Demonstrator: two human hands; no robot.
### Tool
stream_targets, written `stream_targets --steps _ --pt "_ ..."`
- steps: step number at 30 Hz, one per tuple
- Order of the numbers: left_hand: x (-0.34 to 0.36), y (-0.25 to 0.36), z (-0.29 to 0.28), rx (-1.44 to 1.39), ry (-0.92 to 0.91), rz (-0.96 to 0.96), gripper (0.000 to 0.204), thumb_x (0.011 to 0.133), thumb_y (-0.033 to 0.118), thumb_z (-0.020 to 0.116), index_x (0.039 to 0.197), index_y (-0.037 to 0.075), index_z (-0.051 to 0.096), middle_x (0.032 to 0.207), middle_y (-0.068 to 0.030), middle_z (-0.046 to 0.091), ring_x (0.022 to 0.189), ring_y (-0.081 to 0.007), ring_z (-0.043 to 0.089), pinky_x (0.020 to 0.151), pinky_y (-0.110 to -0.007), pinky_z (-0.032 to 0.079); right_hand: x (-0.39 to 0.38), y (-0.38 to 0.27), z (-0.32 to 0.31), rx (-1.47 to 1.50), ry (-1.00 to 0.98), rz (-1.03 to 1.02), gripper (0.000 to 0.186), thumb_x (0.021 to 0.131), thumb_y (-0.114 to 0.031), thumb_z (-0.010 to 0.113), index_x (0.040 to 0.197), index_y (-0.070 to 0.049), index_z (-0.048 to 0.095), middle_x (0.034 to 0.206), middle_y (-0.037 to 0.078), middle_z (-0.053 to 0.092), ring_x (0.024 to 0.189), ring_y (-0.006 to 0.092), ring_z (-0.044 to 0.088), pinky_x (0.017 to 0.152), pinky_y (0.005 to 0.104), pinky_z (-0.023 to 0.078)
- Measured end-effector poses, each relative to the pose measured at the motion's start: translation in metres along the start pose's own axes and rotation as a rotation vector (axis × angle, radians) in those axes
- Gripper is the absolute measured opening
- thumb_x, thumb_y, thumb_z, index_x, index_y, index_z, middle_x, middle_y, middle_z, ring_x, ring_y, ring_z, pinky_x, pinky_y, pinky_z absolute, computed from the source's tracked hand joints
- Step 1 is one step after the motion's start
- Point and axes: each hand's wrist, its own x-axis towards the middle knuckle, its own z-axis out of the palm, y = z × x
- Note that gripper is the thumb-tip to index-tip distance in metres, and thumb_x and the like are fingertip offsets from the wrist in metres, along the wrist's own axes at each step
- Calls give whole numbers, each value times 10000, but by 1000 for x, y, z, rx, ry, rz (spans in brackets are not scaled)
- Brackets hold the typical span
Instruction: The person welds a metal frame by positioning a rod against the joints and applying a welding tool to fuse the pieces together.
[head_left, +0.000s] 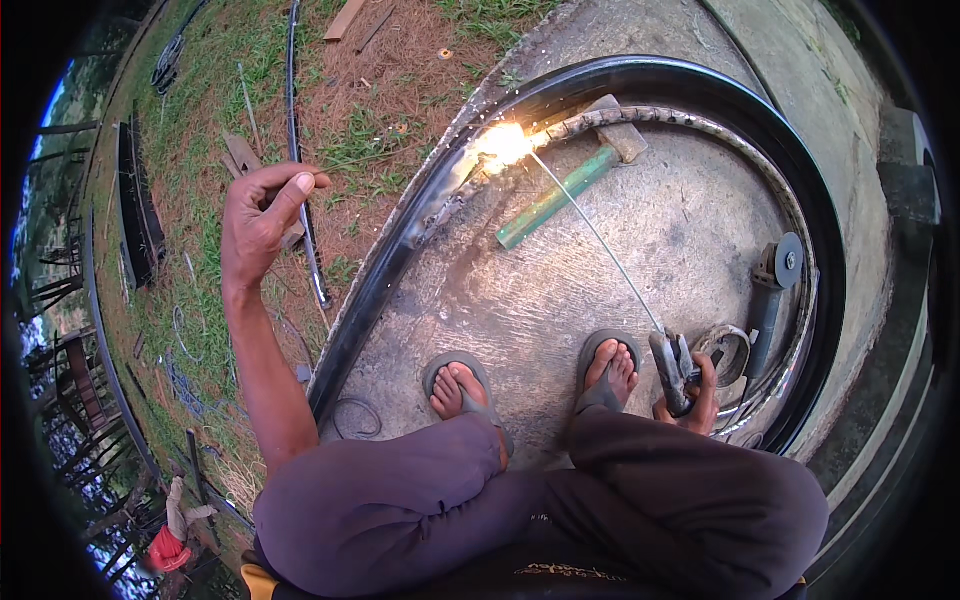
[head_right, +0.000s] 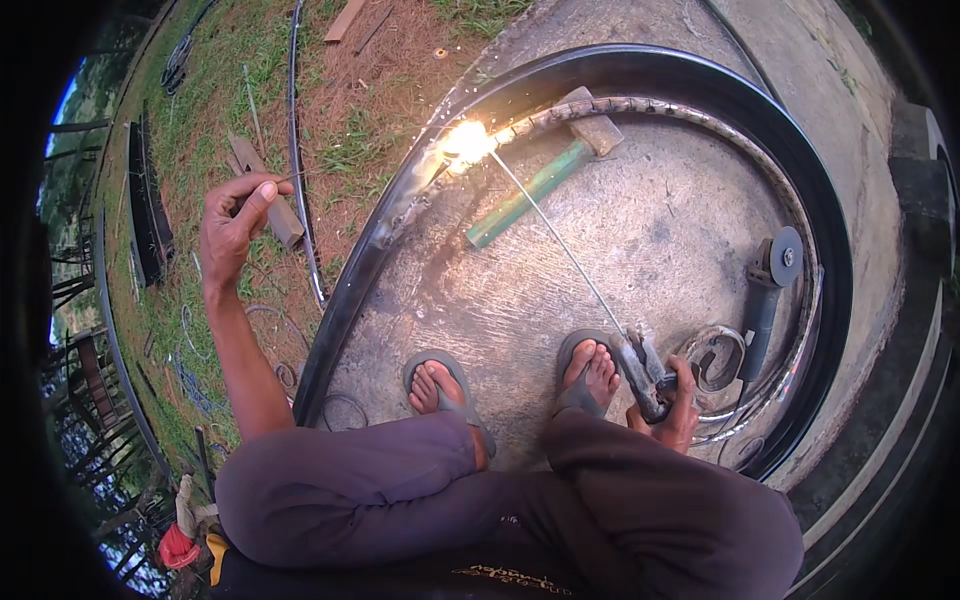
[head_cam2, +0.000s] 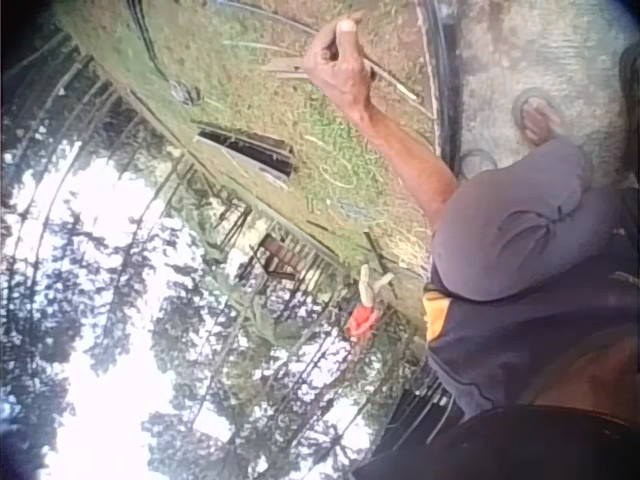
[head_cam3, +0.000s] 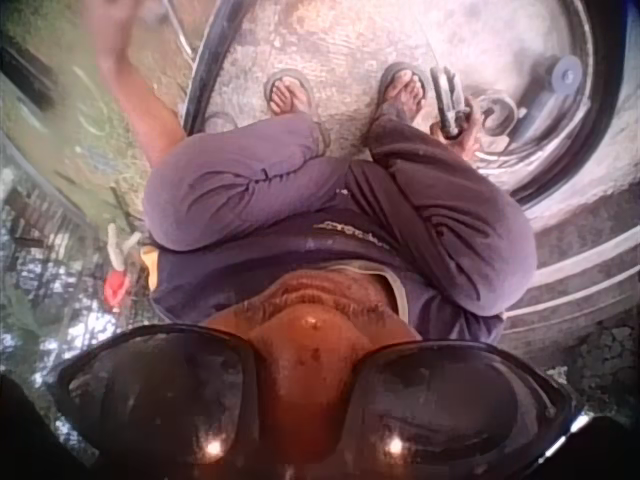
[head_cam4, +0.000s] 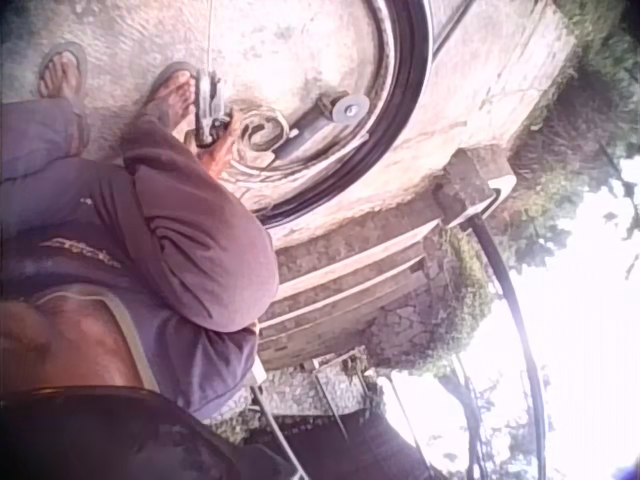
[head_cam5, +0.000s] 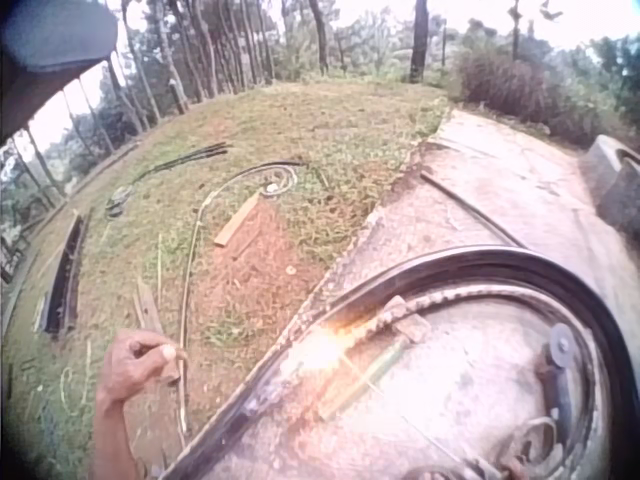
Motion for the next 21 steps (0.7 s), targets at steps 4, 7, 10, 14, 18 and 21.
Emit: stream_targets --steps 4,7,10,14,18,21 --pt "4 7 5 30 8 -23 237 887 224 618 891 0 694 627 58 489 551 -34 364 496 -228 250 2 4 2 -9 87 -5 642 670 38 554 1284 -101 424 748 105 592 625 125 529 600 249 429" --pt "9 6 14 46 -8 40 240 883 225 624 900 -5 692 647 51 509 570 -33 380 509 -224 267 5 9 2 -4 75 -43 642 673 33 556 1287 -92 415 754 107 594 620 127 522 603 247 428" --pt "13 5 20 65 0 79 267 886 261 623 914 6 696 553 99 385 497 -7 288 461 -223 178 5 11 0 -9 41 -48 636 676 28 559 1286 -80 414 759 116 596 634 130 533 611 252 433" --pt "15 7 20 62 -20 38 231 881 215 624 893 -5 692 663 42 525 586 -36 395 520 -224 281 4 6 -5 27 -43 48 720 625 49 602 1301 -85 393 1013 194 578 815 310 657 733 357 497" --pt "14 6 21 55 -25 24 228 876 212 627 883 -5 694 634 46 502 560 -38 373 505 -231 262 5 8 -3 -23 -42 30 725 631 45 608 1304 -98 381 929 194 607 794 299 661 713 344 496" --pt "14 8 23 67 -25 15 228 874 213 627 874 -6 695 613 51 484 546 -36 356 496 -236 248 6 -3 -6 -3 -69 81 733 637 45 605 1311 -106 363 825 188 623 742 291 659 684 328 491"
